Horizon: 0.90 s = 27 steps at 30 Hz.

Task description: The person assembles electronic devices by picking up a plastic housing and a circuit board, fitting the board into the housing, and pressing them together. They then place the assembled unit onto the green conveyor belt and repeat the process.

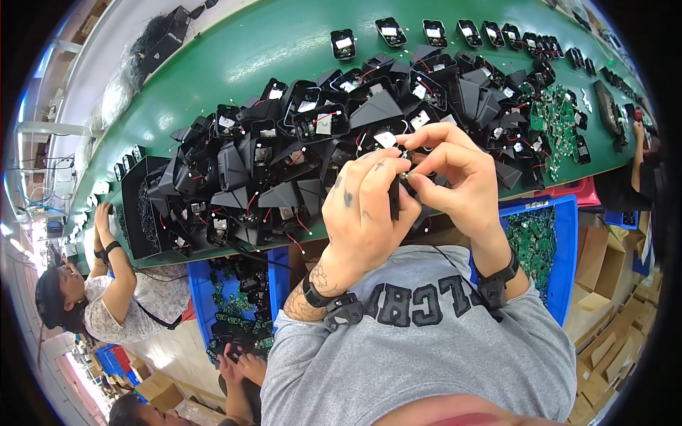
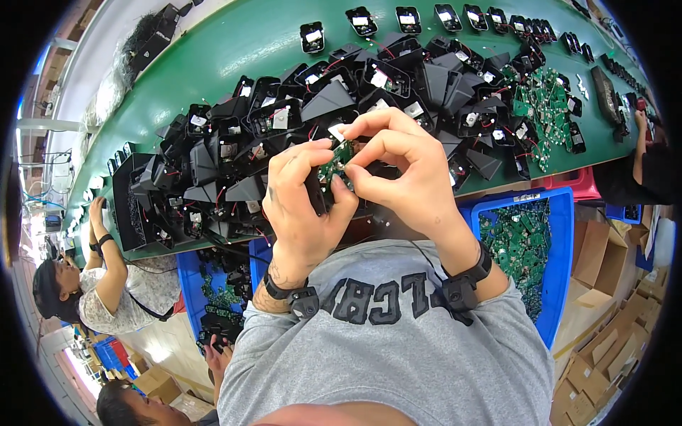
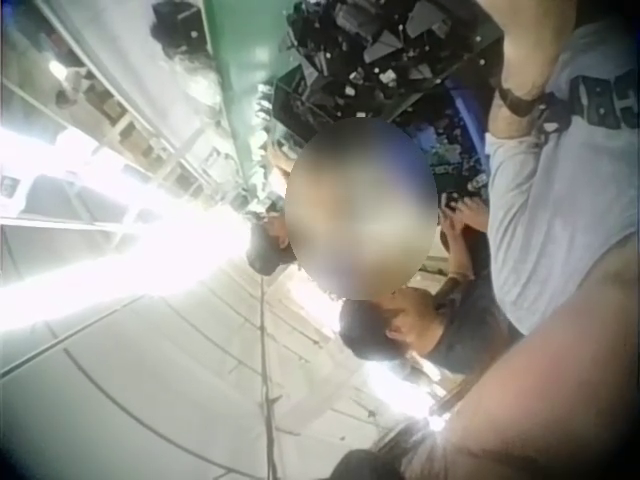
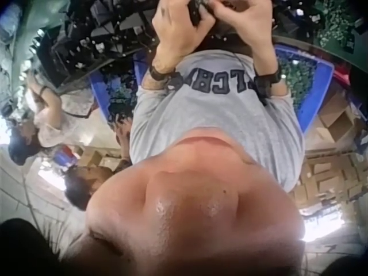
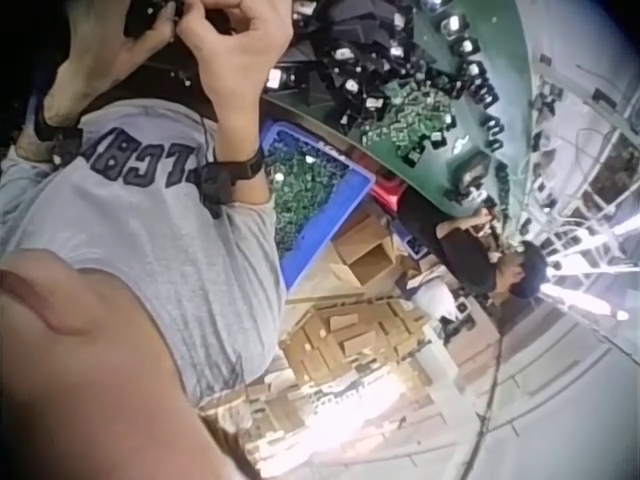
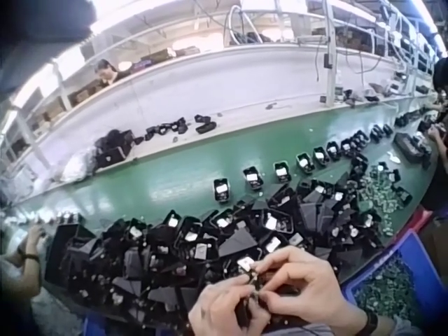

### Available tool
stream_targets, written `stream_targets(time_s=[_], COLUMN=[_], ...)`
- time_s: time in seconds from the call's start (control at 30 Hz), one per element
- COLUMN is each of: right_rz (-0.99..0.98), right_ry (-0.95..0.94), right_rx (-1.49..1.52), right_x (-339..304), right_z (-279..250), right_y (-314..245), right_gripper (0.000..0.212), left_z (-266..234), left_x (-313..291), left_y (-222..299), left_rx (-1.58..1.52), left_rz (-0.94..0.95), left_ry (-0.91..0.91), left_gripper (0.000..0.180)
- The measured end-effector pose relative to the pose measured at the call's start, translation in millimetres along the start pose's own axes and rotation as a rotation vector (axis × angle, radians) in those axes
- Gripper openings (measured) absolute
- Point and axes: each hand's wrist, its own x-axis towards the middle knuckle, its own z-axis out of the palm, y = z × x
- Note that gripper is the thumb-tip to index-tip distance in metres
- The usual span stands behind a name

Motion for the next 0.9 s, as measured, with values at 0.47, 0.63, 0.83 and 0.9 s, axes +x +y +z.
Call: stream_targets(time_s=[0.47,0.63,0.83,0.9], right_rz=[0.048,0.136,0.199,0.250], right_ry=[-0.051,-0.089,-0.098,-0.151], right_rx=[-0.066,0.073,0.134,0.116], right_x=[2,6,4,6], right_z=[-4,-10,-22,-28], right_y=[3,1,-3,-2], right_gripper=[0.005,0.012,0.021,0.023], left_z=[4,2,3,4], left_x=[-5,-1,0,2], left_y=[0,-3,6,7], left_rx=[-0.010,-0.053,-0.167,-0.193], left_rz=[0.013,-0.018,-0.041,-0.056], left_ry=[-0.022,-0.038,-0.086,-0.105], left_gripper=[0.046,0.046,0.045,0.044])
